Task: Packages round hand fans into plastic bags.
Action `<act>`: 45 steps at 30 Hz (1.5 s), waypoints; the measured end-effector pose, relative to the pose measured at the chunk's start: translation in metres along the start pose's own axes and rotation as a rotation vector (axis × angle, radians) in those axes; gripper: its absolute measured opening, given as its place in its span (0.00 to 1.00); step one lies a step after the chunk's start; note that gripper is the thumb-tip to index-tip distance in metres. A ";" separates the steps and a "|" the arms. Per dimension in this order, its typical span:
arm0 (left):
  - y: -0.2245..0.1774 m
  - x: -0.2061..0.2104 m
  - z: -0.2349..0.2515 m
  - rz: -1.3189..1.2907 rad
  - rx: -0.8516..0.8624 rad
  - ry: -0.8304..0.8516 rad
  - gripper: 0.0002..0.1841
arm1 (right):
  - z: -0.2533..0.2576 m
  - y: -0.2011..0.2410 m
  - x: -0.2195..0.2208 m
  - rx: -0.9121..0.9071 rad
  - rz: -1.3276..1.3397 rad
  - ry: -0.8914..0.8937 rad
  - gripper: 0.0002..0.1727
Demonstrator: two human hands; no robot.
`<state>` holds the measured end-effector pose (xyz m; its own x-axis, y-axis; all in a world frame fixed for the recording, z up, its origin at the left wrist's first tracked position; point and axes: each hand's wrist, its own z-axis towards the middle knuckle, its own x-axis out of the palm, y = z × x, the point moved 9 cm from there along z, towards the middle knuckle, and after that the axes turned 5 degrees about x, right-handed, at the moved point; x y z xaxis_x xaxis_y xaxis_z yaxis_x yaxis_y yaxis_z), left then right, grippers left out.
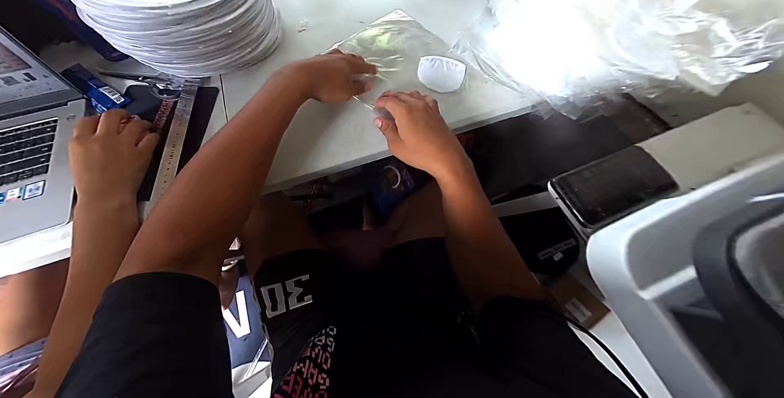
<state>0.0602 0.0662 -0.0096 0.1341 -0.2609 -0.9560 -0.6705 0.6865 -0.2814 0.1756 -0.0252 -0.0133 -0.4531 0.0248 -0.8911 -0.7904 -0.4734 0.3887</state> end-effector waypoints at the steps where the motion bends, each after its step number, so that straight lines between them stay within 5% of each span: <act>1: -0.004 -0.003 -0.006 0.023 -0.072 -0.001 0.24 | -0.005 0.000 -0.001 -0.003 -0.013 -0.015 0.20; 5: -0.021 -0.015 -0.027 0.105 -0.305 0.096 0.23 | -0.010 -0.007 -0.015 -0.128 0.110 -0.108 0.19; 10: -0.009 -0.012 -0.011 0.084 -0.114 -0.190 0.23 | -0.001 -0.005 -0.017 -0.182 0.255 -0.086 0.15; 18: 0.009 -0.003 -0.035 0.010 -0.164 -0.255 0.33 | -0.011 -0.011 -0.008 -0.076 0.031 -0.030 0.13; 26: 0.021 0.026 -0.014 0.021 -0.178 -0.137 0.46 | -0.027 -0.009 -0.019 -0.092 0.079 -0.057 0.15; 38: 0.018 0.030 -0.014 0.055 -0.226 -0.078 0.47 | -0.024 -0.033 -0.034 -0.006 0.041 -0.084 0.20; 45: 0.016 0.027 -0.013 0.048 -0.218 -0.117 0.47 | -0.038 -0.029 -0.037 -0.047 0.067 -0.099 0.13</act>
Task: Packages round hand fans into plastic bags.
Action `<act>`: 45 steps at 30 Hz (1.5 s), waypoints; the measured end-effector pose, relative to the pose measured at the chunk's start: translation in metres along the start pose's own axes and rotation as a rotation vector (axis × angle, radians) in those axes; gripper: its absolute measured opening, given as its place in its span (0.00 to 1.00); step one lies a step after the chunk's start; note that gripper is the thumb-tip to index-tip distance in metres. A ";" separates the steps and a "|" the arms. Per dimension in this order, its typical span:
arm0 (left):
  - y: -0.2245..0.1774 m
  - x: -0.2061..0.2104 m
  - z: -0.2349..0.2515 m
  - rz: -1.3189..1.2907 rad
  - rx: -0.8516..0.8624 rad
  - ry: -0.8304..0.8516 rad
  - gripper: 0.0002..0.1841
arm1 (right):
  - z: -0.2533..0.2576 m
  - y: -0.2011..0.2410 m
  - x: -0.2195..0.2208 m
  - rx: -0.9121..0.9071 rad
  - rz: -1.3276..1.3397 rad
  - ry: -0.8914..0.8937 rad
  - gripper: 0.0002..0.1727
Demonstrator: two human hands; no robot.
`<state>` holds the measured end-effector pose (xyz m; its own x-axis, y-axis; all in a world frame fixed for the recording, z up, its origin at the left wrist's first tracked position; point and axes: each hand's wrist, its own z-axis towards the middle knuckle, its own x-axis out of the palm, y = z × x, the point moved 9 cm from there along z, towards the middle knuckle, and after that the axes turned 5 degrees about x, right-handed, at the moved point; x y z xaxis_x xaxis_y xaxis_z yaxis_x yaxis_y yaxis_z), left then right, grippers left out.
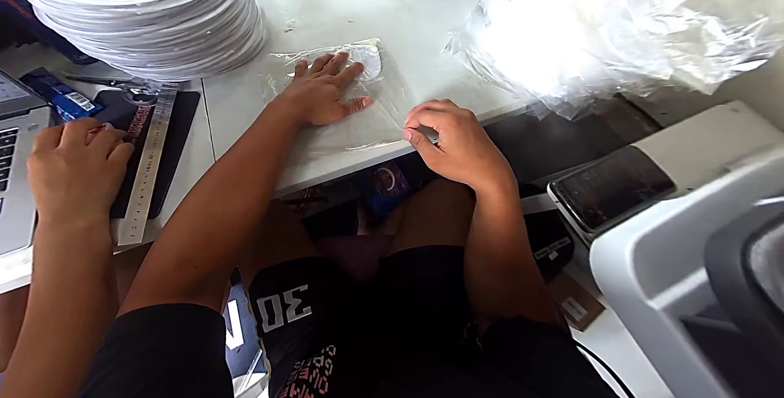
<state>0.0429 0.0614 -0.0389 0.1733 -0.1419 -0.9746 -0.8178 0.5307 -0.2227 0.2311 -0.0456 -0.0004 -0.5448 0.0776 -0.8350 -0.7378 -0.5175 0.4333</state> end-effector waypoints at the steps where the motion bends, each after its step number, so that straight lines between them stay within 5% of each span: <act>1: -0.002 -0.005 0.000 -0.039 0.019 -0.051 0.43 | -0.002 -0.002 -0.006 0.047 0.001 -0.056 0.14; 5: -0.009 -0.039 -0.004 -0.224 0.088 -0.366 0.13 | -0.015 -0.026 -0.018 0.432 -0.122 -0.254 0.39; 7: -0.013 -0.059 -0.012 -0.327 0.118 -0.549 0.12 | -0.015 -0.028 -0.010 0.487 -0.069 -0.242 0.45; 11: -0.014 -0.091 -0.029 -0.748 0.266 -0.952 0.12 | 0.014 -0.004 0.005 0.301 0.406 -0.294 0.39; 13: -0.011 -0.092 -0.028 -1.109 0.366 -0.952 0.09 | 0.033 0.012 0.006 0.161 0.583 -0.420 0.24; 15: -0.005 -0.091 -0.029 -1.429 0.369 -0.906 0.11 | 0.043 0.029 -0.009 0.001 0.576 -0.593 0.10; 18: 0.033 -0.105 -0.049 -1.549 0.253 -1.069 0.23 | 0.040 0.061 -0.042 -0.188 0.244 -0.801 0.12; 22: 0.091 -0.150 -0.107 -1.313 0.184 -1.546 0.15 | 0.046 0.075 -0.021 -0.276 0.033 -0.474 0.18; 24: 0.094 -0.166 -0.128 -1.017 0.191 -1.598 0.13 | 0.044 0.065 0.012 -0.239 -0.016 -0.235 0.20; 26: 0.084 -0.170 -0.121 -0.688 0.099 -1.416 0.10 | 0.036 0.055 0.040 -0.226 -0.003 -0.041 0.20; 29: 0.048 -0.144 -0.072 -0.215 -0.079 -0.823 0.19 | 0.024 0.049 0.048 -0.273 0.159 0.061 0.22; 33: 0.000 -0.067 -0.013 -0.080 0.168 -0.362 0.21 | 0.035 0.027 0.025 -0.107 0.131 -0.098 0.19; 36: -0.006 -0.005 0.003 -0.046 0.146 0.004 0.31 | 0.039 0.005 0.033 0.067 -0.055 0.008 0.18; 45: -0.007 0.005 0.002 -0.027 0.089 0.130 0.31 | 0.030 0.000 0.023 0.051 -0.041 0.138 0.09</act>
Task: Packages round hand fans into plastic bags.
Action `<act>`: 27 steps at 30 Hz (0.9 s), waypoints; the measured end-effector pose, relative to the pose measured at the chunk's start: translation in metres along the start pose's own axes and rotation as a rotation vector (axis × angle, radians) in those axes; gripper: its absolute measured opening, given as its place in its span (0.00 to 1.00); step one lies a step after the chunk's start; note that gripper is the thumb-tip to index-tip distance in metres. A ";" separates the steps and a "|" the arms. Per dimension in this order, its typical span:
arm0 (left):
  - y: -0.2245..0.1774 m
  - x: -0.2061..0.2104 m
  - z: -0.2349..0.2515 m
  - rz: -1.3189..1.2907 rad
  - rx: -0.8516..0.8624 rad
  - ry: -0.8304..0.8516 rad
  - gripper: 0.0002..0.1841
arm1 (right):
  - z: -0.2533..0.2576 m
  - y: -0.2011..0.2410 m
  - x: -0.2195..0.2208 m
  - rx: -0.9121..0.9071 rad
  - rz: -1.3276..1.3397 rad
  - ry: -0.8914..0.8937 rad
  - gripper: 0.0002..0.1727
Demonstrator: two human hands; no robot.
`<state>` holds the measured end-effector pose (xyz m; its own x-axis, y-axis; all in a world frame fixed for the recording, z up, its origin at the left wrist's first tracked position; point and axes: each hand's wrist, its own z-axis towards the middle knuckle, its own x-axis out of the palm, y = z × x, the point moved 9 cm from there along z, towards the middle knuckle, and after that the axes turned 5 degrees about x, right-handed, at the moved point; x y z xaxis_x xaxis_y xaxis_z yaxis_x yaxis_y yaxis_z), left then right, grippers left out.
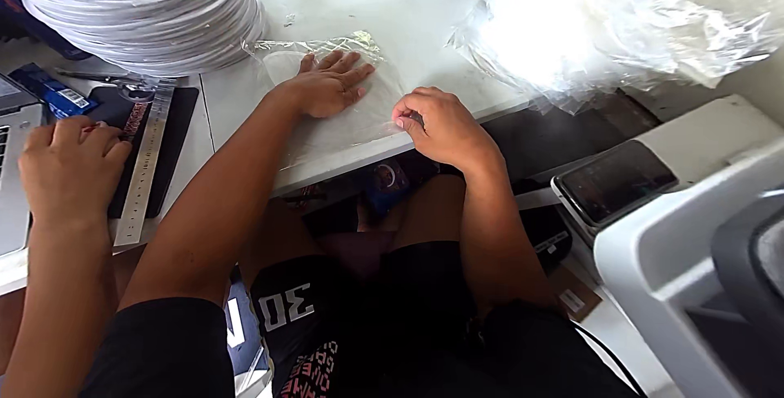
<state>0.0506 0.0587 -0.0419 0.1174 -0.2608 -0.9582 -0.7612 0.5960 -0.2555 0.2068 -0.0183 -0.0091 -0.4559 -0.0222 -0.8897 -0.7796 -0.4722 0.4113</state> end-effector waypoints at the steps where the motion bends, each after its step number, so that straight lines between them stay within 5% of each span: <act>1: 0.000 0.001 0.000 -0.003 0.001 -0.001 0.31 | 0.002 -0.001 0.001 0.015 0.001 0.005 0.07; 19: -0.003 0.002 0.003 -0.003 -0.035 0.007 0.32 | -0.050 0.030 -0.011 -0.120 -0.020 -0.166 0.10; 27: -0.010 -0.001 -0.002 -0.018 -0.014 -0.006 0.31 | -0.026 0.071 -0.032 -0.156 -0.041 -0.417 0.29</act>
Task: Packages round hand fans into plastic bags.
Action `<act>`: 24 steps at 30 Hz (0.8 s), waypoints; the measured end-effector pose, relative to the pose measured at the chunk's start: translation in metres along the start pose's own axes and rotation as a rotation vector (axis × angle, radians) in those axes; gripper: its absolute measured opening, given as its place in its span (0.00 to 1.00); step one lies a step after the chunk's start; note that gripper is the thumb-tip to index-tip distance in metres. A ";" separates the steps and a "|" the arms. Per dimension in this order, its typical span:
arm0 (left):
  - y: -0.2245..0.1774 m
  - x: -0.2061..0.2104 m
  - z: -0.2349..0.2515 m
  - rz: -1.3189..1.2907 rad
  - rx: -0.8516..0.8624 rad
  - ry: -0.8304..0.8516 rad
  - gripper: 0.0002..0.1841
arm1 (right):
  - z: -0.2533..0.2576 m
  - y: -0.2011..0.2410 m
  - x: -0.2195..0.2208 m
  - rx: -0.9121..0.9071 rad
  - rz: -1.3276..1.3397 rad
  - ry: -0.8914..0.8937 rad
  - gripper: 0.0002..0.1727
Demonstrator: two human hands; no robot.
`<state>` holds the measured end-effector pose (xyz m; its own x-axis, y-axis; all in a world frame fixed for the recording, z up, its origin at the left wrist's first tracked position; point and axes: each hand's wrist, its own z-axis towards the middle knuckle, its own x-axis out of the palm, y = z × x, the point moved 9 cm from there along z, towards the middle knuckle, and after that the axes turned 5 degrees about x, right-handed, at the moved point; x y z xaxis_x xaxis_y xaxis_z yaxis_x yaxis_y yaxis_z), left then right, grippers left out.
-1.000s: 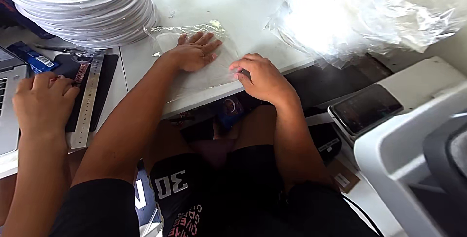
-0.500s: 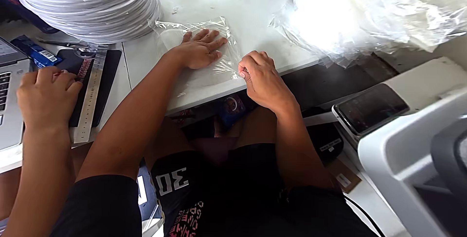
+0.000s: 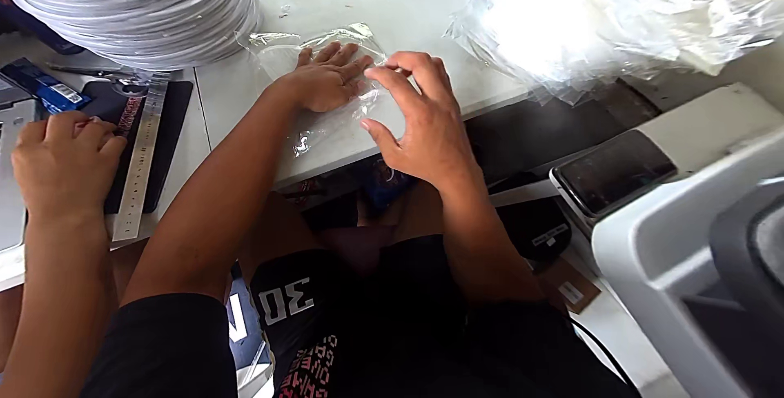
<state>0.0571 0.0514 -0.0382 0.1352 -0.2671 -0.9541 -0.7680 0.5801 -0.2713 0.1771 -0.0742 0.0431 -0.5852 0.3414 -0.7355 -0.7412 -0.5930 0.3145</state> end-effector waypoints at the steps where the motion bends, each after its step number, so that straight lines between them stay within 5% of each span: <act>1: 0.000 -0.001 -0.001 -0.004 -0.002 -0.013 0.31 | 0.003 0.006 -0.001 -0.028 0.021 -0.036 0.29; 5: 0.000 -0.004 -0.004 -0.029 -0.012 -0.022 0.31 | 0.011 0.018 0.009 -0.053 -0.018 0.078 0.31; 7: 0.004 0.000 0.000 -0.015 -0.003 -0.017 0.31 | 0.011 0.002 0.034 0.015 -0.042 0.235 0.22; 10: 0.008 0.001 0.005 0.005 0.000 -0.038 0.32 | -0.001 -0.011 0.042 0.034 -0.002 0.240 0.08; 18: 0.007 0.002 0.005 0.015 -0.039 -0.020 0.32 | -0.030 -0.004 0.026 -0.002 -0.007 0.218 0.10; 22: 0.003 0.002 0.004 0.003 -0.033 -0.009 0.33 | -0.007 0.013 0.018 0.032 -0.108 0.143 0.27; 24: 0.004 0.002 0.003 0.006 -0.030 -0.018 0.32 | -0.001 0.013 0.045 0.023 -0.128 0.239 0.21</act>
<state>0.0568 0.0555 -0.0418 0.1417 -0.2502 -0.9578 -0.7875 0.5578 -0.2622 0.1417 -0.0670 0.0139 -0.3939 0.2291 -0.8902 -0.8129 -0.5388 0.2211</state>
